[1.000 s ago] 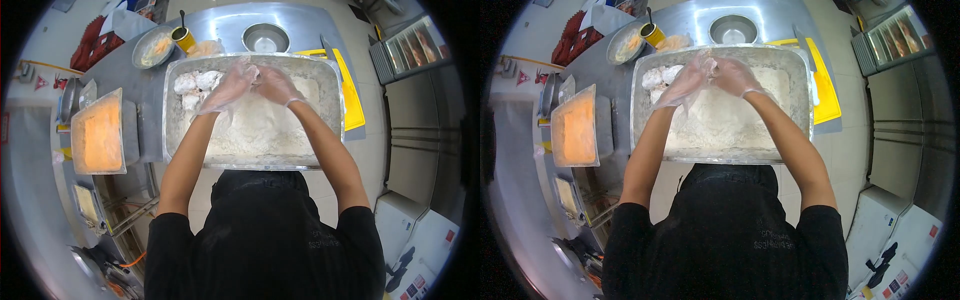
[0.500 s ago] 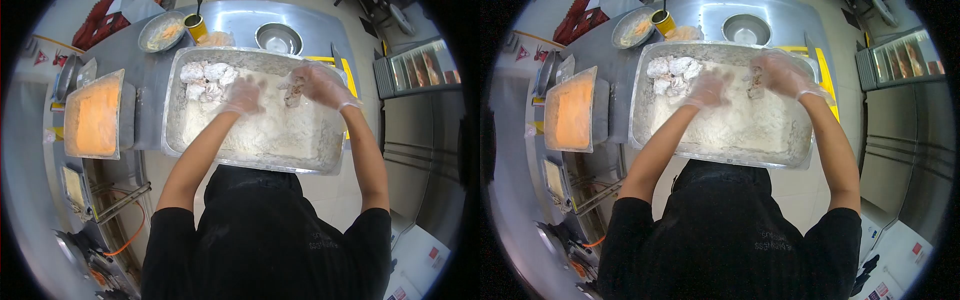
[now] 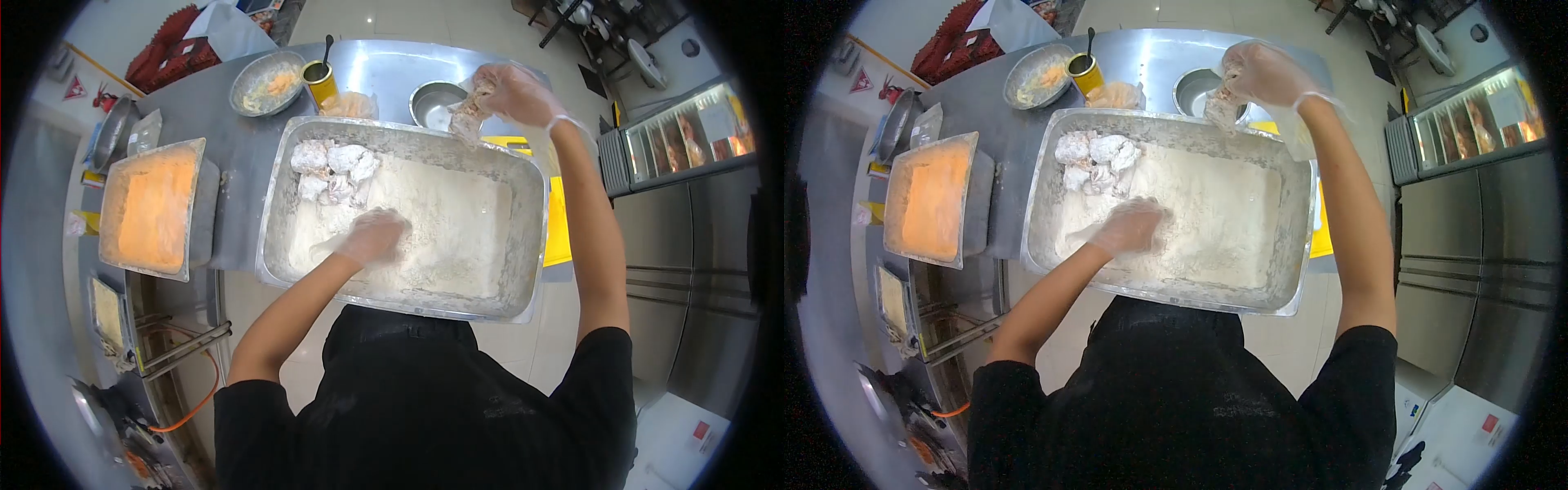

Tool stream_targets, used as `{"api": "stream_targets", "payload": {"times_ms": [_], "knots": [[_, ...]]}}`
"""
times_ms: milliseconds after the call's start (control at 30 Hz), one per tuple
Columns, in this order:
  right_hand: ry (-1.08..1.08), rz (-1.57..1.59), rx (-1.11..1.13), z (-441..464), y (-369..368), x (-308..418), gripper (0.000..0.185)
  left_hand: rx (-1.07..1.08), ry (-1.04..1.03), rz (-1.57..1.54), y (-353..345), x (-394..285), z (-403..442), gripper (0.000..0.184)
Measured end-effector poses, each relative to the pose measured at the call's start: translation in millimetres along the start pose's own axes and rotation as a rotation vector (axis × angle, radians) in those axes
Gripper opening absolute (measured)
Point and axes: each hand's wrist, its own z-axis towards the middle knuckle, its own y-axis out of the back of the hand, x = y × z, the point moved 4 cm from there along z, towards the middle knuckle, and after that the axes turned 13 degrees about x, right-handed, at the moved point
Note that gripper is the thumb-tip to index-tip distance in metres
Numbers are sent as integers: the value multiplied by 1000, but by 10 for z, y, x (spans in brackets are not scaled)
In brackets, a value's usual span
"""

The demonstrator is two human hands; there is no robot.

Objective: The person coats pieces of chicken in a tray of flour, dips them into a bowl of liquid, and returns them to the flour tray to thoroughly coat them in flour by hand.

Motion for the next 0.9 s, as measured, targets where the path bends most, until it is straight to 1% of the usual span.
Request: {"api": "stream_targets", "payload": {"times_ms": [67,167,267,367,467,500,567,600,633,733,833,900], "knots": [[31,-27,-105,254,-110,-132,38,-64,104,105,12,-8,-157,48],[85,-3,-100,690,-250,-321,35,-10,73,-28,-258,286,-167,45],[74,4,-145,934,-404,-420,33,100,166,-103,-314,432,-293,44],[52,67,-108,1108,-606,-599,35,-45,186,-214,-216,446,-551,45],[105,211,-50,1272,-973,-1012,39,-458,217,-121,-254,563,-855,39],[71,232,-45,1273,-1076,-1111,42,-530,221,-144,-273,579,-973,40],[20,164,-62,1212,-1227,-1217,43,-675,229,-196,-236,537,-1231,42],[-4,130,-69,1186,-1272,-1235,44,-709,229,-207,-197,475,-1307,42],[18,41,-82,1170,-1270,-1211,35,-742,229,-218,-152,412,-1380,43],[61,-336,35,1299,-1261,-1188,27,-827,254,-214,-176,363,-1422,43],[46,-370,203,1323,-1289,-1092,26,-888,268,-217,-168,401,-1370,41],[86,-428,237,1415,-1375,-1087,27,-910,280,-228,-201,438,-1328,39]]}}
